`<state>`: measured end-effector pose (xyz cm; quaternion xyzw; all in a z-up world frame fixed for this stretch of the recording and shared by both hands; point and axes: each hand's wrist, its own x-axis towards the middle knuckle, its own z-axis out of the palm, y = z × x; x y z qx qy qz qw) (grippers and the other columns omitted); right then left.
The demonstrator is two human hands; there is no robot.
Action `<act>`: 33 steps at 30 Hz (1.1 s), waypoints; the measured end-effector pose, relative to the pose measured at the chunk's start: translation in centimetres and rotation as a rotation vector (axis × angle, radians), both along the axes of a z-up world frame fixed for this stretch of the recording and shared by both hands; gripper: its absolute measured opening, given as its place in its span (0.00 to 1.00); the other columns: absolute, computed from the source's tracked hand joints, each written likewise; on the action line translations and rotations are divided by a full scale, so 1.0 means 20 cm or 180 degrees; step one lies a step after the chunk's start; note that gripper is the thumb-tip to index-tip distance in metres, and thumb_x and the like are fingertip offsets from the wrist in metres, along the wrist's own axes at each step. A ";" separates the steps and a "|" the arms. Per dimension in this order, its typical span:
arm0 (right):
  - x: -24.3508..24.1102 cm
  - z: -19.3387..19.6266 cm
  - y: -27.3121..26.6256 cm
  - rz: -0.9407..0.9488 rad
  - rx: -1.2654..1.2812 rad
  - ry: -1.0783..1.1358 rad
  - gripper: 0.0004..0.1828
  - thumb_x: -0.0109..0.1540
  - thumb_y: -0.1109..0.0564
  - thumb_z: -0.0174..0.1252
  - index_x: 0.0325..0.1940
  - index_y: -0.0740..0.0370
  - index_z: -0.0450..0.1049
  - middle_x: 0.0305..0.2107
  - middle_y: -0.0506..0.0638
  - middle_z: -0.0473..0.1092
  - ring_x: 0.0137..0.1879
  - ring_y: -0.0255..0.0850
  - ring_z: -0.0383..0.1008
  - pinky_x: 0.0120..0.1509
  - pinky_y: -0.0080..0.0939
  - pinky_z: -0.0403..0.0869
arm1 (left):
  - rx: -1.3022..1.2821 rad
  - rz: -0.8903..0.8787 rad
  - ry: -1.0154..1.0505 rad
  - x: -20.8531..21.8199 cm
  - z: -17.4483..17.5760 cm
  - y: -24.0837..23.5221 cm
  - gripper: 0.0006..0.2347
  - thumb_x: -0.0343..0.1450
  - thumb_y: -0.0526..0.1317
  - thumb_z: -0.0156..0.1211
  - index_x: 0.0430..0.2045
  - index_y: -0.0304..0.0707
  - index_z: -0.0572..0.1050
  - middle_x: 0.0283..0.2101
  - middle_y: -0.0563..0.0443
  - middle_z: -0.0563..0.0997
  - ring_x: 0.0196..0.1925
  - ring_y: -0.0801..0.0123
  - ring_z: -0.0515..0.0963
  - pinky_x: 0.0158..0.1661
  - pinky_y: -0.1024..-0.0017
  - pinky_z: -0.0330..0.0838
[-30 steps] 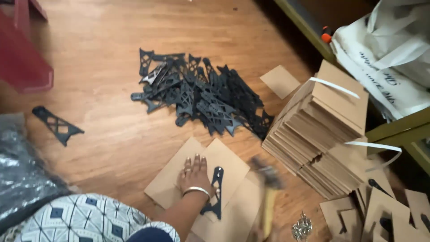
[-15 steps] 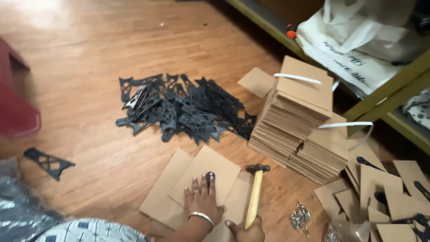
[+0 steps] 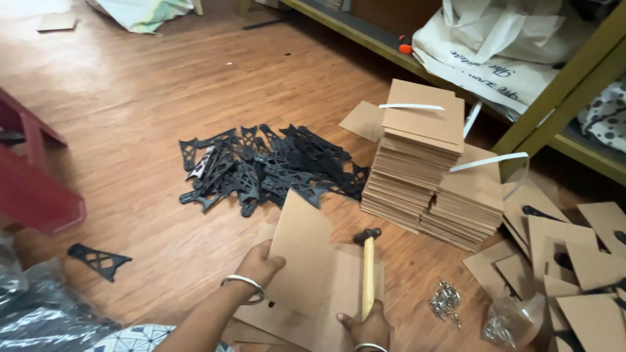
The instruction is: The person sits on the floor and repeatedly places a black plastic bracket onto a cardboard sheet, inserts a nail, and hammers it in. They then move the assembled unit aside and repeat the process with new brackets and nails.
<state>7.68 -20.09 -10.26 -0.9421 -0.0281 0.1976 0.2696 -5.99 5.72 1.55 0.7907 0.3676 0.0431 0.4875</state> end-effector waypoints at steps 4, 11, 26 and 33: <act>0.06 -0.08 -0.02 0.0168 0.0021 -0.0370 0.41 0.50 0.36 0.72 0.59 0.58 0.68 0.39 0.66 0.78 0.50 0.61 0.80 0.56 0.54 0.78 | 0.0253 0.0093 0.0619 -0.04 -0.10 0.04 0.34 0.64 0.47 0.69 0.64 0.36 0.62 0.60 0.38 0.76 0.59 0.51 0.79 0.59 0.60 0.72; -0.06 0.26 -0.05 0.0565 0.0624 -0.0861 0.24 0.61 0.37 0.55 0.57 0.48 0.72 0.27 0.63 0.79 0.37 0.54 0.84 0.43 0.55 0.80 | 0.0927 -0.0612 0.1890 0.05 0.00 -0.14 0.51 0.62 0.61 0.73 0.74 0.47 0.43 0.79 0.56 0.43 0.79 0.54 0.46 0.71 0.57 0.54; -0.07 -0.02 -0.02 0.1100 0.0215 -0.1202 0.27 0.59 0.41 0.57 0.59 0.53 0.69 0.25 0.62 0.75 0.32 0.56 0.79 0.38 0.55 0.77 | 0.0737 -0.0438 0.2025 0.07 -0.02 -0.15 0.55 0.59 0.60 0.77 0.75 0.50 0.40 0.80 0.62 0.38 0.80 0.55 0.42 0.72 0.52 0.46; -0.11 0.35 0.10 0.1132 0.0584 -0.1110 0.20 0.63 0.41 0.54 0.53 0.54 0.72 0.25 0.63 0.76 0.33 0.60 0.80 0.37 0.58 0.75 | 0.0629 -0.0396 0.2019 0.08 -0.12 -0.15 0.56 0.58 0.62 0.76 0.75 0.51 0.39 0.80 0.61 0.37 0.81 0.54 0.38 0.73 0.52 0.43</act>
